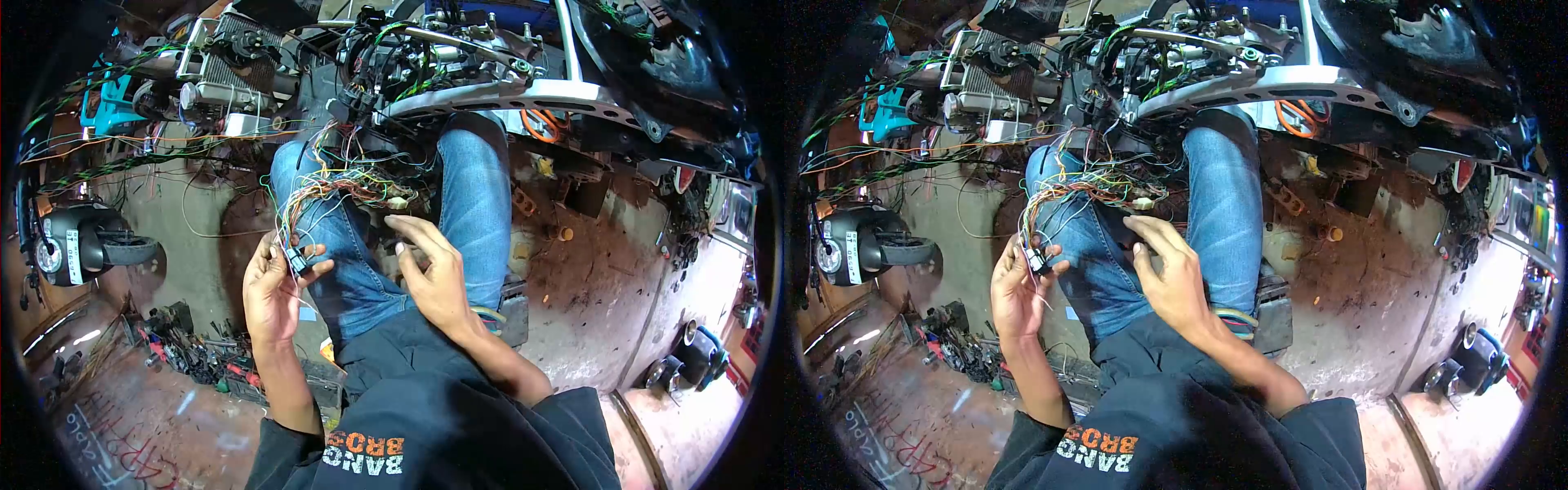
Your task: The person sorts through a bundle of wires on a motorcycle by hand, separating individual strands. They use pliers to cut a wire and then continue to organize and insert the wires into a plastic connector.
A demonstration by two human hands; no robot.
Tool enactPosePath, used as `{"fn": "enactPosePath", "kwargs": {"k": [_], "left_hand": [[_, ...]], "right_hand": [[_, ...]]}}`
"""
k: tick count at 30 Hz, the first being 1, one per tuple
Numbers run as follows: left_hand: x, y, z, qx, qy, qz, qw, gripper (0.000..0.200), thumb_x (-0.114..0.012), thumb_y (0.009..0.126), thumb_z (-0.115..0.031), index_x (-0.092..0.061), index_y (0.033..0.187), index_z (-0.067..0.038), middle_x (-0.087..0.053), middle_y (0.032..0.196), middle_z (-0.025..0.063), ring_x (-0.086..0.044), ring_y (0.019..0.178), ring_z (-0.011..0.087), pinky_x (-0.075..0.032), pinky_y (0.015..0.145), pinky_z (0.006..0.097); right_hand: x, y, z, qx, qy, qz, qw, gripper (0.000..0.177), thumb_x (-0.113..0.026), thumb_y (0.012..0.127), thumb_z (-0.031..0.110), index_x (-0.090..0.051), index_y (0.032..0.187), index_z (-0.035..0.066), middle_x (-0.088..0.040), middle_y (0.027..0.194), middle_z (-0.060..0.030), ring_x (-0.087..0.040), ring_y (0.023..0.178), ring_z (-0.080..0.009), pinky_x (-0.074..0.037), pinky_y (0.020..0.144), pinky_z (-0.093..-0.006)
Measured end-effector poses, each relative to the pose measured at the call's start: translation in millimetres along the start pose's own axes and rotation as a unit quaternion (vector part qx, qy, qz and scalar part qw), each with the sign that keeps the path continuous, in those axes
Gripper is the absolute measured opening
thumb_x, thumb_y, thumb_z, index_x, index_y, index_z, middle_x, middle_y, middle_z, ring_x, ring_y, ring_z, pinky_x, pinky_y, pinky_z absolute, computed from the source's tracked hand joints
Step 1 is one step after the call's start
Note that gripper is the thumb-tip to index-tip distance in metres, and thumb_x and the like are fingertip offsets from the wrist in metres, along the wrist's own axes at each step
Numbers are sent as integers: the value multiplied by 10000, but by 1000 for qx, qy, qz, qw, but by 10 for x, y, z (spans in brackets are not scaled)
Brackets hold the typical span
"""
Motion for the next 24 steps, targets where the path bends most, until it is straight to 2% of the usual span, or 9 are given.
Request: {"fn": "enactPosePath", "kwargs": {"k": [10,11,13,15,18,20,22,23,24], "left_hand": [[-156,-41,17,-70,88,7,994,247,-557,1089,-189,-495,1263,-24,-659,1120,104,-735,1013,301,-649,858,515],[-153,-42,32,-74,103,3,992,240,-554,1091,-186,-495,1260,-25,-657,1116,103,-735,1008,300,-649,858,515],[-162,-40,55,-90,138,0,986,232,-550,1094,-183,-494,1255,-26,-656,1111,107,-738,1002,296,-652,850,509],[-229,-66,74,-88,175,-21,981,234,-551,1096,-182,-497,1252,-16,-647,1093,98,-738,1002,268,-660,841,454],[-213,-73,107,-85,260,-42,961,199,-554,1096,-175,-534,1210,-14,-633,1069,69,-723,1002,186,-654,832,349],[-236,-137,99,-89,296,-63,949,173,-617,1077,-175,-594,1150,-20,-581,1038,-19,-552,902,39,-506,798,203],[-223,-132,194,-102,245,-57,962,151,-623,1072,-158,-594,1140,-27,-579,1045,-12,-525,910,39,-470,841,205],[-278,-162,215,-115,227,-55,966,129,-620,1071,-138,-584,1117,-24,-581,1054,-4,-524,934,52,-453,861,205],[-267,-180,217,-116,278,-57,952,122,-608,1074,-123,-563,1111,-16,-574,1106,12,-530,985,76,-453,923,240]], "right_hand": [[-199,47,-19,-74,74,67,992,338,-587,1009,43,-647,1335,-19,-693,1256,-196,-702,1141,-306,-542,985,-366],[-202,49,-22,-56,50,75,994,342,-602,1028,47,-643,1364,-9,-702,1266,-138,-696,1109,-188,-561,937,-307],[-235,40,-14,-72,86,89,990,336,-601,1035,57,-643,1360,-16,-701,1263,-140,-694,1116,-190,-561,944,-308],[-240,33,49,-95,108,113,983,326,-600,1045,72,-645,1353,-26,-698,1260,-142,-694,1123,-200,-560,960,-312],[-255,11,77,-52,106,116,986,325,-600,1047,74,-645,1352,-28,-695,1258,-142,-695,1111,-196,-562,961,-315],[-203,-11,173,-64,107,98,987,299,-591,1032,53,-669,1311,-21,-701,1216,-144,-701,1083,-210,-559,937,-325],[-129,-40,304,-77,108,71,989,275,-586,1017,30,-691,1268,-7,-711,1166,-156,-712,1062,-247,-548,925,-338],[-84,-58,348,-48,70,49,995,260,-590,1000,8,-703,1234,-8,-704,1160,-159,-705,1039,-256,-549,906,-355],[-1,-74,466,29,22,-8,999,227,-611,972,5,-729,1166,3,-689,1102,-154,-680,989,-261,-547,855,-356]]}}
Point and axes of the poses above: each hand's wrist, its own y-axis towards the middle knuckle, its own x-axis out of the back of the hand, z = x × y, the point moved 6 cm from there along y, towards the middle knuckle
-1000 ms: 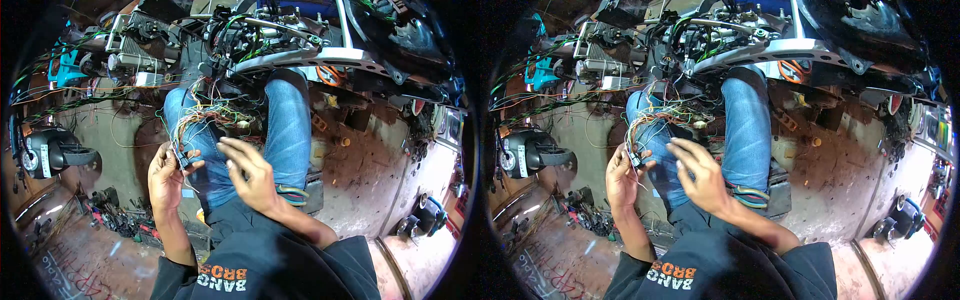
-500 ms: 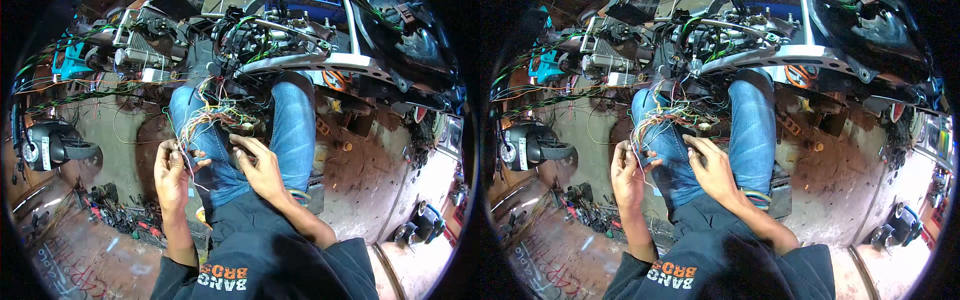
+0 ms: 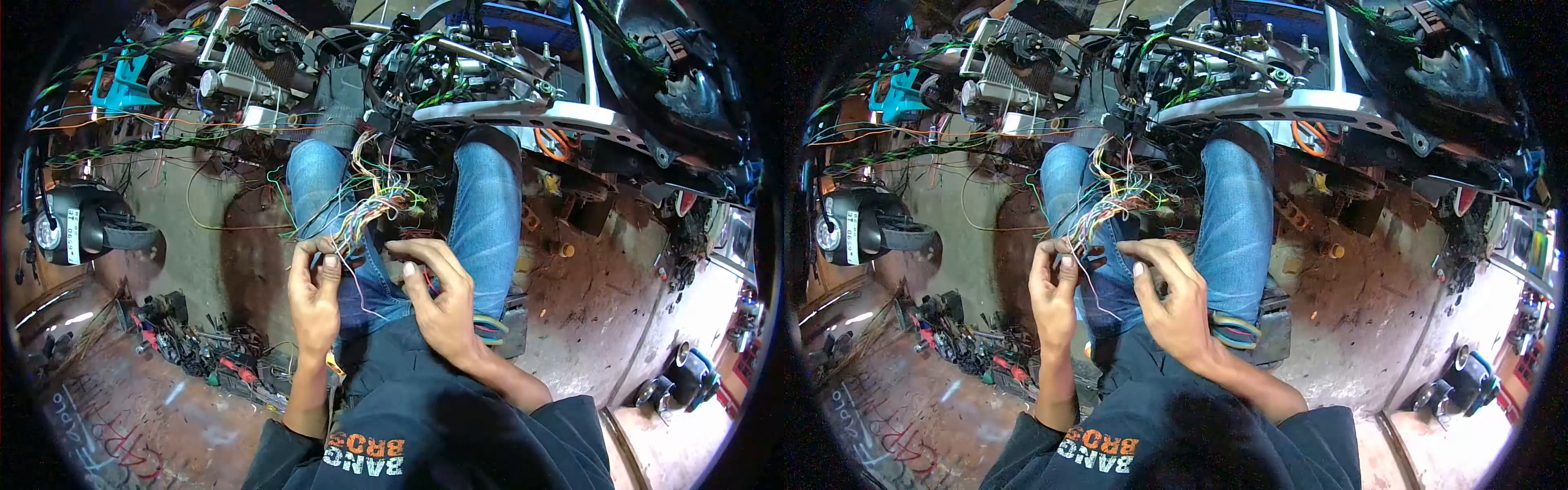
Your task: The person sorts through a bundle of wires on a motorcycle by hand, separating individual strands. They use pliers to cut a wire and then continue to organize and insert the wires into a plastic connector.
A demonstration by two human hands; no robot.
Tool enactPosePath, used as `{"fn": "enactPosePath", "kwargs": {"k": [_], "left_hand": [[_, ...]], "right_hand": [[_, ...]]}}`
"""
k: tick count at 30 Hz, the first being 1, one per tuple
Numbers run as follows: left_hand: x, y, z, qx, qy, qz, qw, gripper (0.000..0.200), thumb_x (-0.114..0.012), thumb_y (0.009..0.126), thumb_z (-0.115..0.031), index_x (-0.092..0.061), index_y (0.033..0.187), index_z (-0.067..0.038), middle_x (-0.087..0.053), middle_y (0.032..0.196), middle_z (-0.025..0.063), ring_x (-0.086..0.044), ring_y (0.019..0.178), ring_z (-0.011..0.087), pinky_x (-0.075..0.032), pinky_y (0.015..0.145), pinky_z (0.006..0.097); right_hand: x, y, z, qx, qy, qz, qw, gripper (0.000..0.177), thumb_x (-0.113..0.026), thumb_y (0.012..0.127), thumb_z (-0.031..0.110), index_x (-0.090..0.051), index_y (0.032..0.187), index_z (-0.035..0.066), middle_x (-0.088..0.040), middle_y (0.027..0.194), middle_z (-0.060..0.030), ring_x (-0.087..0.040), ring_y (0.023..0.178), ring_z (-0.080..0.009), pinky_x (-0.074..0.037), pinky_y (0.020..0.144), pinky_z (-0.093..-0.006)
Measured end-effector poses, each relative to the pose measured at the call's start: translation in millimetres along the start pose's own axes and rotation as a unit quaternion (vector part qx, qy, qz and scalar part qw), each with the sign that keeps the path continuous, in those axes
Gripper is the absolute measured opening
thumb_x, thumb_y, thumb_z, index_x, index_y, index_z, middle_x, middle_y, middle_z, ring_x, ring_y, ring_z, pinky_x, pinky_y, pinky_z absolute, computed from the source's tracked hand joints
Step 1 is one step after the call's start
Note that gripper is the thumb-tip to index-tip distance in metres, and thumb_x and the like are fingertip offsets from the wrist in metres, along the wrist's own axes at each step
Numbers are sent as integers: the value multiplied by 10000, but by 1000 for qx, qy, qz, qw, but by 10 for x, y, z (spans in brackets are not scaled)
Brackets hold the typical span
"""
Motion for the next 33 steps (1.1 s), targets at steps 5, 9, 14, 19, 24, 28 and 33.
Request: {"fn": "enactPosePath", "kwargs": {"k": [5,9,14,19,24,28,33], "left_hand": [[-254,-141,-56,-90,-28,17,995,84,-582,1067,-87,-542,1116,-32,-509,1259,85,-503,1100,137,-423,999,283],[-518,-290,-140,-151,-41,56,986,71,-596,1044,-45,-545,1087,-19,-493,1323,160,-564,1311,314,-448,1094,413],[-759,-516,-90,-187,106,37,976,91,-673,1002,-76,-610,1036,-20,-511,1351,205,-568,1300,354,-440,1101,444],[-1058,-605,-72,-174,129,58,974,145,-722,919,-5,-674,1056,-14,-547,1317,198,-571,1224,352,-469,1057,443],[-1327,-617,-37,-183,111,125,969,225,-712,933,-17,-701,1158,-16,-569,1333,196,-574,1236,361,-456,1063,445],[-1439,-642,-47,-169,84,170,967,351,-692,944,-9,-686,1295,-20,-558,1389,204,-566,1289,379,-467,1080,447],[-1468,-619,-149,-240,85,196,947,419,-679,877,79,-709,1277,-43,-546,1453,223,-583,1321,384,-479,1107,449]], "right_hand": [[130,-201,250,54,-62,-1,997,203,-713,869,7,-773,1058,51,-645,925,-108,-620,895,-267,-517,816,-381],[137,-258,238,-8,-63,20,998,160,-795,858,75,-772,1012,42,-641,915,-101,-626,898,-250,-517,793,-366],[338,-341,34,-97,-64,-28,993,197,-808,886,102,-764,1055,11,-668,953,-118,-644,851,-224,-527,773,-335],[599,-490,-287,-230,32,-31,972,168,-722,977,93,-742,1092,-29,-687,977,-55,-610,905,-117,-490,836,-272],[831,-523,-581,-304,189,-71,931,179,-696,1019,143,-734,1105,-10,-724,975,-20,-629,886,-66,-497,812,-226],[950,-400,-617,-313,227,-93,918,186,-696,1016,165,-744,1087,0,-730,929,-15,-623,803,-58,-485,738,-217],[1009,-258,-626,-311,289,-75,902,201,-667,1013,138,-709,1128,-21,-735,973,-42,-643,826,-77,-505,769,-233]]}}
Point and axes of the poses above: each hand's wrist, its own y-axis towards the middle knuckle, its own x-axis out of the back of the hand, z = x × y, the point moved 6 cm from there along y, towards the middle knuckle
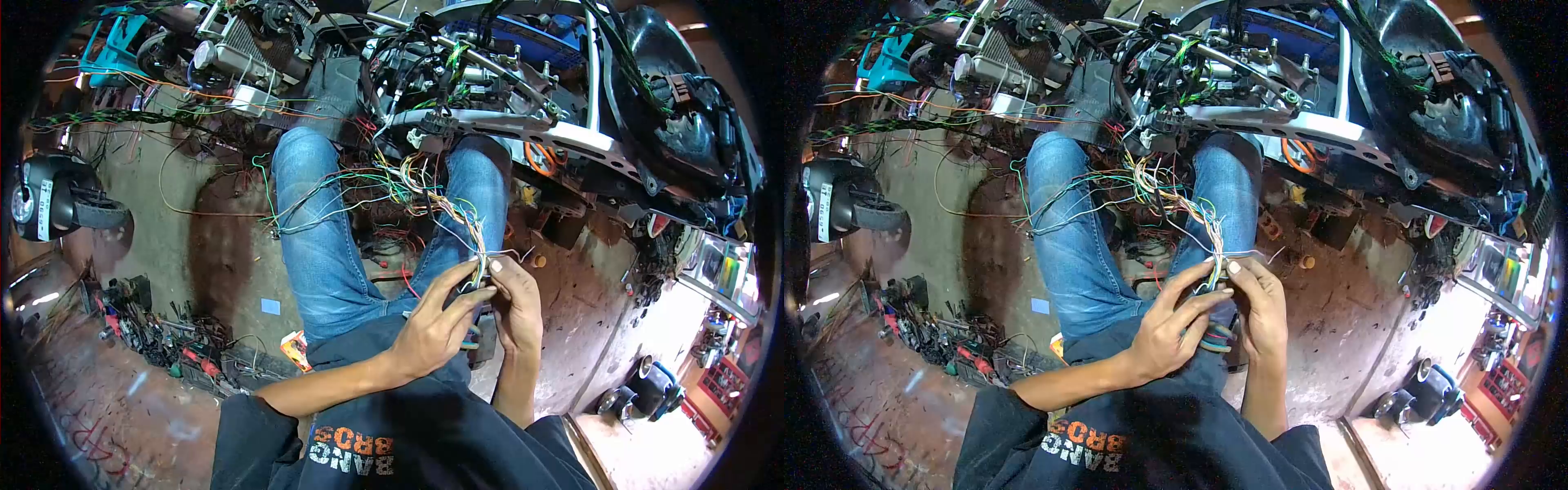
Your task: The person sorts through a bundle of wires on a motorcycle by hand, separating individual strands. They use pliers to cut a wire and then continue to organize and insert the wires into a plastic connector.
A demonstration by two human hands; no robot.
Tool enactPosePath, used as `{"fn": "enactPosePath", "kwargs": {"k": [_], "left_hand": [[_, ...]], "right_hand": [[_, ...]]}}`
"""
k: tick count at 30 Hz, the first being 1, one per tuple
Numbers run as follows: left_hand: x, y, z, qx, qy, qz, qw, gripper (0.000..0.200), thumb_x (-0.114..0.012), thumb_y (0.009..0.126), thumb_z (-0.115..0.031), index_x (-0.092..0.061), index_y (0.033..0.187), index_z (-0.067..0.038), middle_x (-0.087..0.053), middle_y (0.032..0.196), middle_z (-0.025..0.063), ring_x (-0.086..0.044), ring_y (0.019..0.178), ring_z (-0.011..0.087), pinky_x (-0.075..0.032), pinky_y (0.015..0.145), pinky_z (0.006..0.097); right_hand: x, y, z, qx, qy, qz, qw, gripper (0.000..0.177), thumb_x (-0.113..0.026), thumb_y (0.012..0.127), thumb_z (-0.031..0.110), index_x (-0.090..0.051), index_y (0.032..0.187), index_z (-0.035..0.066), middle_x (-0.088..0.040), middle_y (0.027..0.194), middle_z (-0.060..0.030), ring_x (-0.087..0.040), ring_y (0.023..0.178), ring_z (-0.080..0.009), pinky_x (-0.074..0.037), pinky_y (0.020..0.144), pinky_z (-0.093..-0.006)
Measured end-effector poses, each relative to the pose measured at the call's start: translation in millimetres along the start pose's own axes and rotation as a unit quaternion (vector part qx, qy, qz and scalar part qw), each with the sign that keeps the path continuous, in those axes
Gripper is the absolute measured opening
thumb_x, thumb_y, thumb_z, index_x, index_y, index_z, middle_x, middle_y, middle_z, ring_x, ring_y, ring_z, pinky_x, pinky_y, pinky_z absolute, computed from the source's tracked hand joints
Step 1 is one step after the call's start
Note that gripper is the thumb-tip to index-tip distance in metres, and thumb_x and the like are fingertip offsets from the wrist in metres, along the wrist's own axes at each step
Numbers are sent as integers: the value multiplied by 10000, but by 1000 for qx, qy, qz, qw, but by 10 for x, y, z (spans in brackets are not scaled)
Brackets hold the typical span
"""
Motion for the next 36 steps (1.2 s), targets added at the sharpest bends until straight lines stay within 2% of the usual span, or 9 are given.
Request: {"fn": "enactPosePath", "kwargs": {"k": [3,9,14,18,21,26,31,34,36], "left_hand": [[-35,-3,40,-3,-11,-6,1000,398,-686,857,88,-722,1231,-44,-558,1444,231,-577,1336,385,-475,1114,446],[-80,116,-59,-13,-28,-9,999,343,-692,868,75,-735,1188,-40,-555,1456,233,-582,1335,377,-477,1110,436],[-113,205,-103,-7,-50,-19,999,323,-698,887,57,-735,1193,-40,-546,1471,238,-600,1320,371,-509,1066,421],[-161,239,-157,7,-89,-19,996,292,-702,905,36,-735,1187,-33,-548,1462,240,-617,1297,366,-522,1047,424],[-162,238,-169,-4,-71,-19,997,305,-713,889,34,-739,1187,-28,-549,1461,239,-619,1290,367,-520,1053,426],[-210,172,-166,-9,-70,-6,997,344,-704,868,57,-728,1201,-25,-552,1453,237,-579,1327,379,-483,1100,440],[-231,153,-124,-18,-60,-9,998,335,-723,863,37,-707,1193,-20,-552,1434,229,-574,1315,383,-476,1103,433],[-206,168,-67,40,-67,-42,996,417,-738,902,1,-593,1293,-15,-553,1395,193,-594,1278,327,-497,1074,404],[-301,139,77,162,-215,-68,961,491,-737,935,-32,-494,1361,-22,-548,1364,162,-592,1263,274,-503,1059,383]], "right_hand": [[38,14,-3,0,13,13,1000,184,-629,1027,118,-688,1140,-14,-725,999,-52,-650,849,-91,-514,792,-241],[8,-104,126,114,42,-33,992,147,-615,1051,106,-643,1150,1,-703,1032,-51,-651,888,-108,-524,826,-261],[87,-163,126,205,80,-17,975,161,-620,1058,107,-586,1196,30,-629,1119,-59,-607,1038,-131,-493,938,-286],[-2,-194,182,262,115,-30,958,107,-590,1069,103,-573,1150,34,-606,1071,-63,-596,999,-138,-489,921,-277],[22,-176,238,184,123,36,975,145,-572,1078,142,-564,1149,15,-603,1067,-69,-580,965,-119,-489,858,-254],[113,-88,305,113,5,-40,993,206,-624,1064,206,-672,1031,9,-630,875,8,-544,788,-44,-453,713,-203],[108,-77,255,102,15,-40,994,149,-628,1062,176,-655,1056,30,-640,871,9,-538,724,-44,-445,666,-190],[0,-104,225,120,75,-61,988,131,-631,1059,180,-621,1078,50,-669,912,-19,-615,796,-79,-492,715,-245],[36,-95,176,143,83,-52,985,136,-637,1054,183,-615,1068,50,-682,936,-29,-636,827,-92,-504,747,-260]]}}
Point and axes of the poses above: each hand's wrist, its own y-axis towards the middle knuckle, its own x-axis out of the back of the hand, z = x × y, the point moved 6 cm from there along y, towards the middle knuckle
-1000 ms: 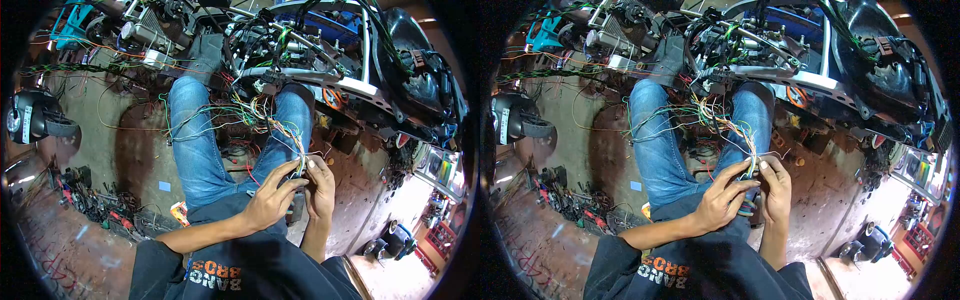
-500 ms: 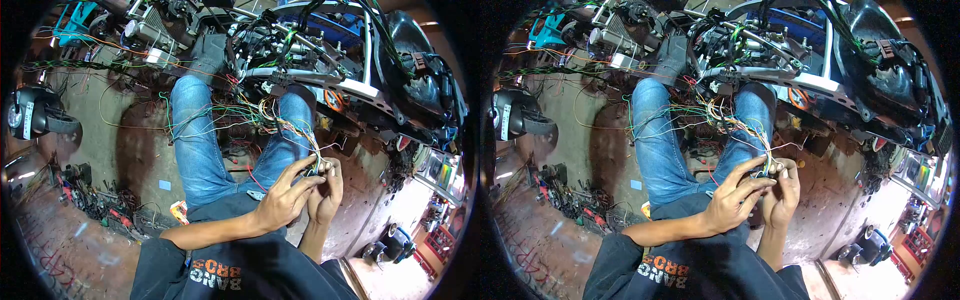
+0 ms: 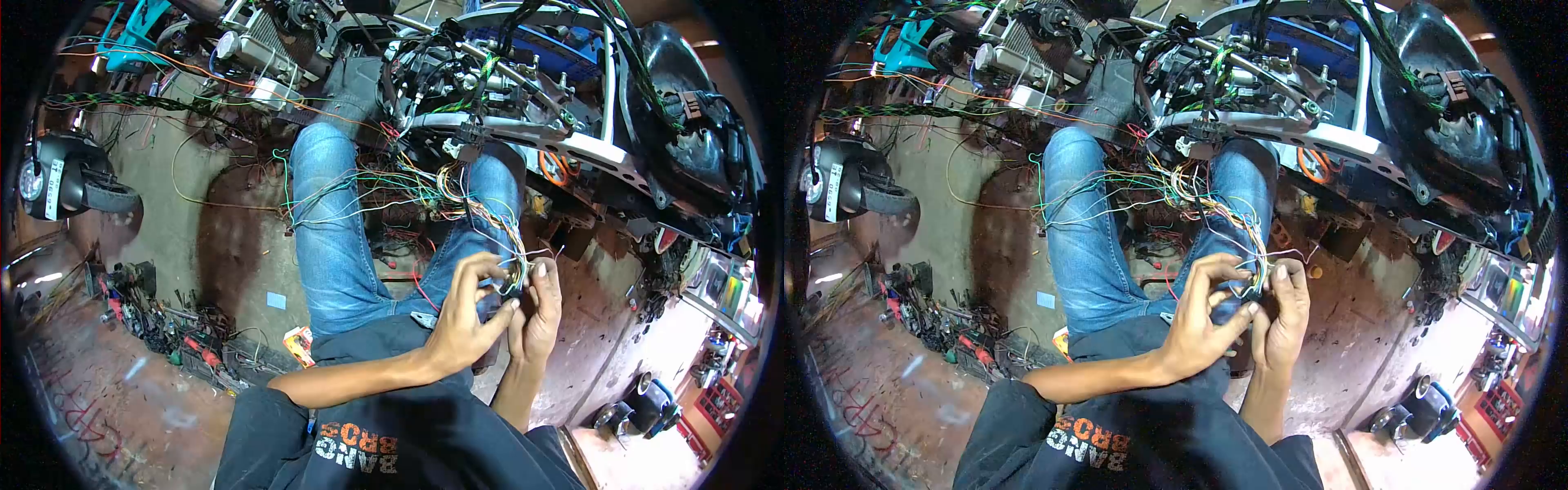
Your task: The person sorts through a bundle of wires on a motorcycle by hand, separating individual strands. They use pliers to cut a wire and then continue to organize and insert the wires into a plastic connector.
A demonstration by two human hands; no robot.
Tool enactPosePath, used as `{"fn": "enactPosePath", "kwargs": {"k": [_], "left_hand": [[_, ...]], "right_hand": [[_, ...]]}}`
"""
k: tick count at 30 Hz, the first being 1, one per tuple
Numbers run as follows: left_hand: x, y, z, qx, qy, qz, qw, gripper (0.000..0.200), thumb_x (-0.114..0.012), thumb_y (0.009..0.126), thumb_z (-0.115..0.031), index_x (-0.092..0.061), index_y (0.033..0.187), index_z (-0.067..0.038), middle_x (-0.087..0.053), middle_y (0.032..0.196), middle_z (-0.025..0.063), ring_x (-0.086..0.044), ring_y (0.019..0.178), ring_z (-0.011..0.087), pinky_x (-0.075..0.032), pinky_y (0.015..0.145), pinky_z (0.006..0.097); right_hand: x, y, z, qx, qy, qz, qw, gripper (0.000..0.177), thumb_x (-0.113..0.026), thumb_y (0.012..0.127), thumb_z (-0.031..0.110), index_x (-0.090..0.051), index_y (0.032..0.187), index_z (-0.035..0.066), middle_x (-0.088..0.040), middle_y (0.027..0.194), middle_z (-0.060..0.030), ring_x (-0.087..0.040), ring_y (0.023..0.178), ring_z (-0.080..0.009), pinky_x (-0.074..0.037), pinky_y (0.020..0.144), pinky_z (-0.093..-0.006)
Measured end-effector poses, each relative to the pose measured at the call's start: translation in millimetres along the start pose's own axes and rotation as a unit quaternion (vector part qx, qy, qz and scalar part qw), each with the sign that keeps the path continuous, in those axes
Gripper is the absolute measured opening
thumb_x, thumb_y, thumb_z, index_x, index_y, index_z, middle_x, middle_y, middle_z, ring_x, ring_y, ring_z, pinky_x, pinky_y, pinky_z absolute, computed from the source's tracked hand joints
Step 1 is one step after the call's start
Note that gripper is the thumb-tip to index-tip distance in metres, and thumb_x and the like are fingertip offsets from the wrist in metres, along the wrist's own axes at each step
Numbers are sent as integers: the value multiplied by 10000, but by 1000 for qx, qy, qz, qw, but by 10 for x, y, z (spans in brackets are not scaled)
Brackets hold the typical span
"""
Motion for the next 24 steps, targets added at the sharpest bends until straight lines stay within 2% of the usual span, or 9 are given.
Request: {"fn": "enactPosePath", "kwargs": {"k": [2,3,5,6,9,11,17,20,24], "left_hand": [[-24,13,171,118,-75,30,990,586,-720,979,-62,-368,1446,-31,-538,1332,118,-572,1263,199,-504,1056,361],[-29,-14,221,167,-135,35,976,532,-711,994,-89,-399,1422,-32,-551,1310,106,-572,1240,179,-499,1041,335],[-53,31,303,177,-159,90,967,441,-666,1039,-160,-439,1394,-30,-583,1218,66,-582,1124,121,-503,964,296],[-55,52,379,222,-141,124,957,357,-602,1085,-268,-500,1337,-38,-602,1074,29,-560,978,69,-486,863,260],[-3,172,437,242,-55,115,962,328,-566,1100,-334,-555,1258,-46,-585,945,-4,-527,839,48,-461,740,243],[20,240,409,207,-95,80,970,317,-572,1095,-353,-621,1142,-44,-558,823,-39,-498,727,46,-412,614,240],[152,423,343,142,81,43,986,386,-618,1058,-370,-638,1053,15,-592,708,55,-519,652,61,-425,580,286],[122,477,274,142,106,32,984,390,-621,1053,-363,-631,1063,27,-557,568,46,-526,523,100,-411,512,337],[101,473,407,114,134,-11,984,364,-614,1062,-353,-631,1082,9,-588,609,66,-543,545,97,-424,526,332]], "right_hand": [[-92,-46,22,-13,-1,-1,1000,136,-640,1048,182,-620,1071,49,-677,943,-24,-622,854,-89,-481,789,-252],[-39,-42,8,-12,-18,-1,1000,129,-640,1045,176,-625,1071,50,-674,941,-23,-614,848,-86,-481,774,-250],[105,-6,-31,-10,-51,2,999,116,-641,1038,163,-634,1072,52,-666,937,-20,-599,837,-81,-480,743,-247],[31,-51,-38,-51,-38,-4,998,113,-646,1027,154,-651,1068,49,-653,918,-7,-562,815,-62,-468,731,-240],[-10,-83,-54,-55,-78,-3,995,126,-637,1028,156,-655,1076,41,-643,905,5,-553,806,-55,-467,743,-242],[86,-72,-83,-41,-187,20,981,179,-595,1053,177,-664,1112,23,-629,969,11,-542,862,-52,-438,802,-237],[65,-56,-249,-73,-215,8,974,214,-562,1098,212,-680,1039,45,-605,927,42,-510,845,-49,-406,770,-231],[26,-44,-240,-58,-191,30,979,195,-583,1082,196,-678,1003,44,-614,898,41,-514,828,-45,-413,768,-230],[-74,-84,-213,-53,-132,22,990,200,-575,1076,179,-645,953,38,-591,862,28,-516,815,-66,-411,770,-237]]}}
Point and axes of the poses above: each hand's wrist, its own y-axis towards the middle knuckle, its own x-axis out of the back of the hand, z = x × y, the point moved 6 cm from there along y, towards the middle knuckle
